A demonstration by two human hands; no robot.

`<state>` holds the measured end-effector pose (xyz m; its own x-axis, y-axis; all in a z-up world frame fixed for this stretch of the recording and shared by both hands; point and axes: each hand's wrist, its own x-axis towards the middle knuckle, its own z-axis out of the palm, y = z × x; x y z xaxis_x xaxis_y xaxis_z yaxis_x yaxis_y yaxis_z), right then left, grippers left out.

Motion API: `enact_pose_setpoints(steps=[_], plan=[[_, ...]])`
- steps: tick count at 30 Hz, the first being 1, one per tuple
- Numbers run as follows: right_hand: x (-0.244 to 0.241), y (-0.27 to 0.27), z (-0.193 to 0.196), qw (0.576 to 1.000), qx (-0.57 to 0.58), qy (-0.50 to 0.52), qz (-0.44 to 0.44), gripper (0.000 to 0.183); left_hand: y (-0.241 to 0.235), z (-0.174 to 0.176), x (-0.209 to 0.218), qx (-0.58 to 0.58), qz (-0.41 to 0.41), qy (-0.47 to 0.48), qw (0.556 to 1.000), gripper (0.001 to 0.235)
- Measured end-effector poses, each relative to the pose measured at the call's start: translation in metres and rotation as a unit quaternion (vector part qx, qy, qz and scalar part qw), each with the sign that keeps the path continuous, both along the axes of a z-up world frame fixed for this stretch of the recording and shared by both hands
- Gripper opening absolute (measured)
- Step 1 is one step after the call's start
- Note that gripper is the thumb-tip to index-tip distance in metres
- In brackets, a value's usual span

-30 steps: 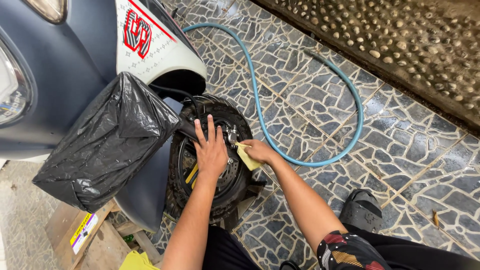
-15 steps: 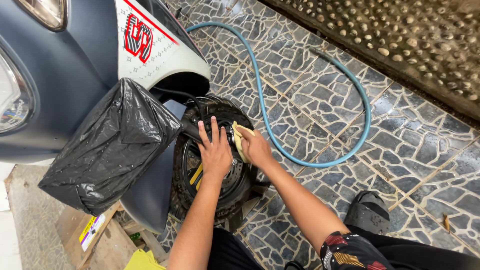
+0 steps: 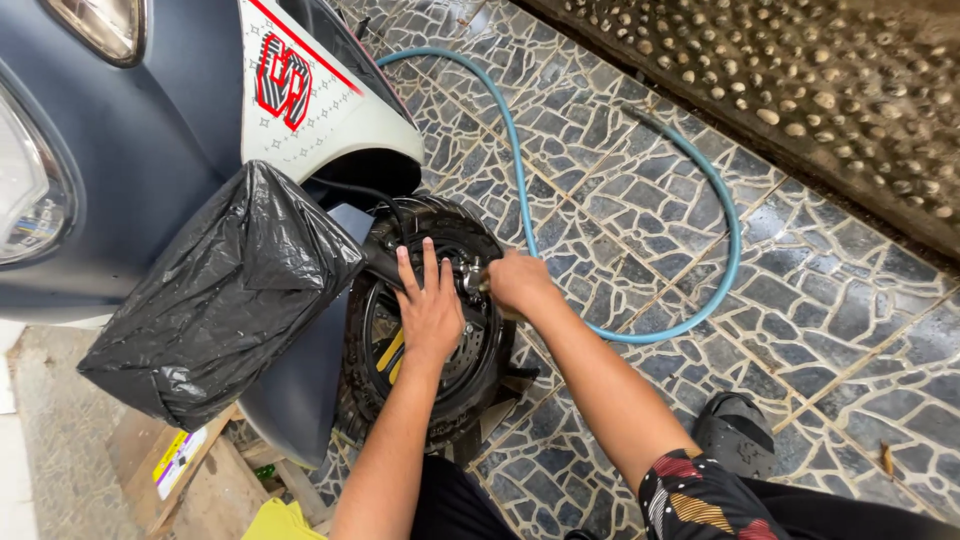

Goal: The person wipes the front headlight and body panels of a scooter with a yellow sponge. They then move to the front wheel, wiping the tire, rim, and brake disc while a black plastic bag covers the front fender.

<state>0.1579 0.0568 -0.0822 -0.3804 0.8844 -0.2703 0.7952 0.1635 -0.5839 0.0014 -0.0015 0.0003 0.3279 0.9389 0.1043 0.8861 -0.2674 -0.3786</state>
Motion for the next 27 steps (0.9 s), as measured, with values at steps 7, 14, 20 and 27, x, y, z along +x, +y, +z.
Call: enact_pose_setpoints(steps=[7,14,20,27], plan=[[-0.039,0.009,-0.061,0.896,0.063,0.369,-0.241,0.036,0.001,-0.003,0.002,0.003,0.019,0.005,1.0,0.05],[-0.046,0.058,-0.101,0.902,-0.141,0.401,-0.082,0.042,0.003,-0.002,0.009,-0.001,0.034,0.014,0.999,0.057],[-0.049,0.024,-0.073,0.867,-0.102,0.448,-0.194,0.048,0.0,0.001,0.006,-0.014,0.04,0.008,0.999,0.058],[-0.044,-0.003,-0.053,0.88,-0.108,0.36,-0.289,0.047,0.0,-0.002,0.006,0.002,0.019,-0.017,1.0,0.056]])
